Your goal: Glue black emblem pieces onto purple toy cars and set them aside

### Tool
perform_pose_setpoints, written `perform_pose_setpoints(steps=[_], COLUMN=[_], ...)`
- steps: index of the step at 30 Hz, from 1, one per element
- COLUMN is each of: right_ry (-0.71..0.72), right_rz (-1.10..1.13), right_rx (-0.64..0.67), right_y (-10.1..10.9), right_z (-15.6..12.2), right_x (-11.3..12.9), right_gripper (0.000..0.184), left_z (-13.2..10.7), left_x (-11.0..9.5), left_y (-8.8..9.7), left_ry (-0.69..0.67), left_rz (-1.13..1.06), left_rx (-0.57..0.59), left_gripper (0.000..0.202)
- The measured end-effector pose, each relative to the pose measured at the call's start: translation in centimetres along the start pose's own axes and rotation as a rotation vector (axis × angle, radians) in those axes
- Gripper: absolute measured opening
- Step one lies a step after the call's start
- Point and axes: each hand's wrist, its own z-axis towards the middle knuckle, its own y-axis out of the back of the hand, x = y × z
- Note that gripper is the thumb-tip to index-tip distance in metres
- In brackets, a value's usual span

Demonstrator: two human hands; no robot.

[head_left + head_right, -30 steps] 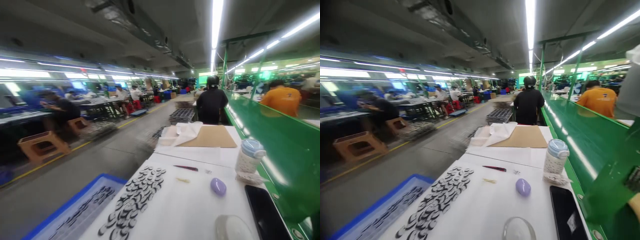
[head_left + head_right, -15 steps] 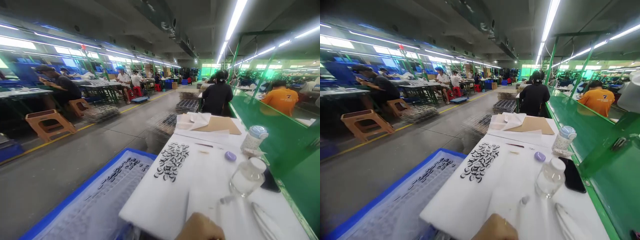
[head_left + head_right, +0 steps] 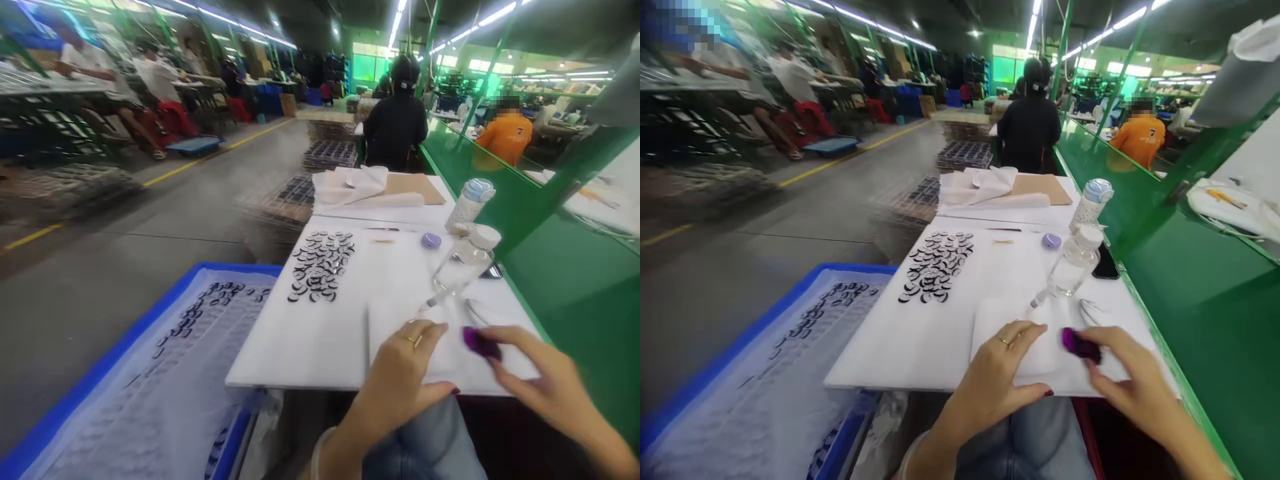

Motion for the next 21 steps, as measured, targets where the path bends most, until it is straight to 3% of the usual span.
perform_pose_setpoints(steps=[2, 4, 7, 9, 11, 13, 15, 18, 21], right_ry=[0.212, 0.240, -0.070, -0.254, -0.293, -0.269, -0.249, -0.249, -0.267], right_rz=[0.099, 0.174, 0.302, 0.403, 0.509, 0.580, 0.637, 0.797, 0.950], right_rx=[0.141, 0.189, -0.080, -0.219, -0.103, 0.085, 0.174, 0.041, -0.185], right_y=[-2.8, -4.6, -5.5, -5.8, -6.2, -6.4, -6.4, -6.1, -6.4], right_z=[1.2, 2.2, 3.1, 3.9, 4.9, 5.8, 6.3, 5.6, 4.4], right_x=[1.6, 2.5, 2.8, 2.8, 2.8, 2.9, 2.9, 2.7, 2.7], right_gripper=[0.033, 0.028, 0.009, 0.019, 0.026, 0.020, 0.029, 0.026, 0.018], left_z=[-0.6, -1.5, -3.0, -3.6, -3.9, -3.6, -3.1, -2.0, -1.2], left_x=[0.0, 0.1, -0.4, -1.0, -1.7, -2.1, -2.0, -1.3, -0.9], left_y=[0.0, -0.3, -1.5, -2.1, -2.1, -1.3, -0.1, 0.9, 0.4], left_ry=[-0.048, -0.064, -0.015, 0.036, 0.067, 0.078, 0.079, 0.075, 0.072], left_rz=[0.055, 0.118, 0.234, 0.290, 0.265, 0.202, 0.177, 0.166, 0.135], left_rx=[-0.030, -0.114, -0.337, -0.432, -0.374, -0.203, -0.053, 0.050, -0.030], left_gripper=[0.066, 0.052, 0.040, 0.032, 0.033, 0.044, 0.050, 0.048, 0.053])
